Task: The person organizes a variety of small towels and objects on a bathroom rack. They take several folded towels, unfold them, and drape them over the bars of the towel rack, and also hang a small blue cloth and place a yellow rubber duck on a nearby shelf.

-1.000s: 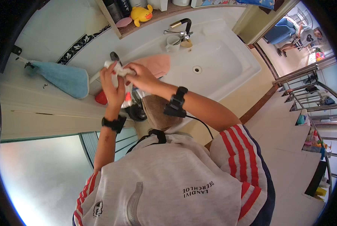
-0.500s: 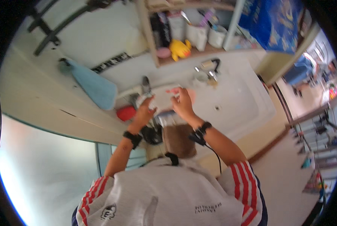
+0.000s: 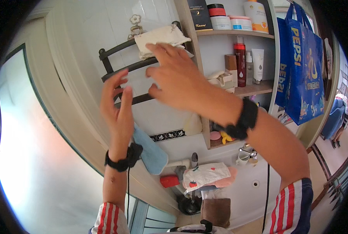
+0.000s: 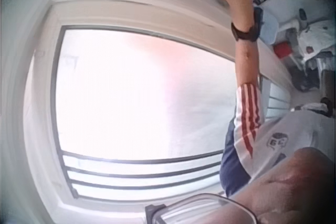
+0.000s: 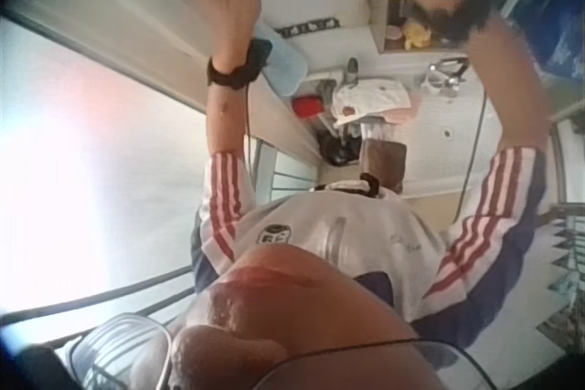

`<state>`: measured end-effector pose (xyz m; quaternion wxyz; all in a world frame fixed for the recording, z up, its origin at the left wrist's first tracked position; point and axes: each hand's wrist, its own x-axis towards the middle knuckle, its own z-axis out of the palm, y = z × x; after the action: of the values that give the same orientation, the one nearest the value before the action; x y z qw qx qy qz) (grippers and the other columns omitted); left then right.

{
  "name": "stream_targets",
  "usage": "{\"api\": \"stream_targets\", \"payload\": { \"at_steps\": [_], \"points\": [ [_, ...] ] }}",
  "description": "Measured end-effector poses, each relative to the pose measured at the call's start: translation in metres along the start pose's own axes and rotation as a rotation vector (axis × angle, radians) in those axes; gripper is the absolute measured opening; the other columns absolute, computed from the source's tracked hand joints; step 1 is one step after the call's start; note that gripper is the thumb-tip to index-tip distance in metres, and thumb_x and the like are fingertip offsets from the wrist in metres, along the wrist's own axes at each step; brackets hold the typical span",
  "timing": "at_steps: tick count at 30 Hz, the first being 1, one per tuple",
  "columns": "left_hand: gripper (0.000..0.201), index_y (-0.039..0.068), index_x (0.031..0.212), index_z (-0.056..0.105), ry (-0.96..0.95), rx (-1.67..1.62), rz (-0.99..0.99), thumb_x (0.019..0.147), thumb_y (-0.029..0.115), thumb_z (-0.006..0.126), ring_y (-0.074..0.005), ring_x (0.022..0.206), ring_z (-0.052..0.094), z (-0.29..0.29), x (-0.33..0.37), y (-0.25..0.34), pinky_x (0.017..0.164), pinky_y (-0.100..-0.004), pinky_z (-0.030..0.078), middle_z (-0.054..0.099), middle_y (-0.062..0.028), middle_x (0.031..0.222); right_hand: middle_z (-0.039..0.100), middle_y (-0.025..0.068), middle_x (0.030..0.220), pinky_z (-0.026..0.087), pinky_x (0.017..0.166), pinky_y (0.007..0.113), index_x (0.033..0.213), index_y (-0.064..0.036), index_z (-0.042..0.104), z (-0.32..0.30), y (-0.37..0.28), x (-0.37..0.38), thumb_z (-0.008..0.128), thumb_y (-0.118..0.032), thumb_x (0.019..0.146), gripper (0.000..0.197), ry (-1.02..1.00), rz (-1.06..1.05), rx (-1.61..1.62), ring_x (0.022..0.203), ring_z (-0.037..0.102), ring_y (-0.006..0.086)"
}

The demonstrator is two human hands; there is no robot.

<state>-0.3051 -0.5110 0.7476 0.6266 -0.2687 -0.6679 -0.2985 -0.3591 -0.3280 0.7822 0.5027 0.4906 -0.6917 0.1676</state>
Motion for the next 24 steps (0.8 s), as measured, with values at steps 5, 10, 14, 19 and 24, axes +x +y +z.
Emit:
{"api": "stream_targets", "payload": {
  "at_steps": [5, 10, 14, 19, 24],
  "points": [
    [0.054, 0.009, 0.140, 0.046, -0.257, -0.307, -0.337, 0.089, 0.015, 0.064, -0.0176, 0.100, 0.062, 0.041, 0.027, -0.030, 0.079, -0.0296, 0.050, 0.051, -0.0137, 0.134, 0.052, 0.0194, 0.128, 0.027, 0.106, 0.056, 0.106, -0.0062, 0.068, 0.021, 0.043, 0.009, 0.068, -0.027, 0.077, 0.036, -0.058, -0.005, -0.365, 0.124, 0.048, 0.0335],
    [0.059, 0.009, 0.142, 0.044, -0.292, -0.264, -0.258, 0.087, 0.012, 0.065, -0.0176, 0.099, 0.063, 0.049, 0.035, -0.040, 0.075, -0.0275, 0.051, 0.049, -0.0137, 0.134, 0.061, 0.0103, 0.119, 0.028, 0.104, 0.052, 0.109, -0.0016, 0.068, -0.004, 0.040, 0.021, 0.063, -0.031, 0.082, 0.040, -0.164, 0.043, -0.241, 0.116, 0.054, 0.0230],
    [0.057, 0.007, 0.140, 0.046, -0.286, -0.340, -0.276, 0.085, 0.006, 0.064, -0.0165, 0.100, 0.064, 0.044, 0.036, -0.023, 0.072, -0.0261, 0.052, 0.052, -0.0116, 0.131, 0.063, 0.0108, 0.115, 0.027, 0.105, 0.048, 0.108, -0.0011, 0.068, -0.016, 0.039, 0.016, 0.062, -0.032, 0.084, 0.040, -0.043, -0.012, -0.179, 0.113, 0.056, 0.0230],
    [0.052, 0.005, 0.135, 0.052, -0.283, -0.278, -0.152, 0.084, 0.001, 0.064, -0.0144, 0.098, 0.065, 0.042, 0.037, -0.003, 0.070, -0.0244, 0.052, 0.055, -0.0089, 0.128, 0.065, 0.0098, 0.114, 0.028, 0.105, 0.043, 0.104, -0.0017, 0.070, -0.031, 0.031, 0.007, 0.064, -0.033, 0.083, 0.038, -0.031, -0.079, -0.194, 0.111, 0.056, 0.0244],
    [0.049, 0.005, 0.130, 0.057, -0.243, -0.287, -0.015, 0.082, -0.003, 0.067, -0.0129, 0.094, 0.065, 0.028, 0.025, 0.018, 0.067, -0.0229, 0.052, 0.059, -0.0081, 0.122, 0.066, 0.0081, 0.110, 0.035, 0.098, 0.041, 0.100, -0.0055, 0.070, -0.045, 0.006, -0.022, 0.072, -0.024, 0.077, 0.030, 0.156, -0.046, -0.077, 0.104, 0.057, 0.0244]
  ]
}}
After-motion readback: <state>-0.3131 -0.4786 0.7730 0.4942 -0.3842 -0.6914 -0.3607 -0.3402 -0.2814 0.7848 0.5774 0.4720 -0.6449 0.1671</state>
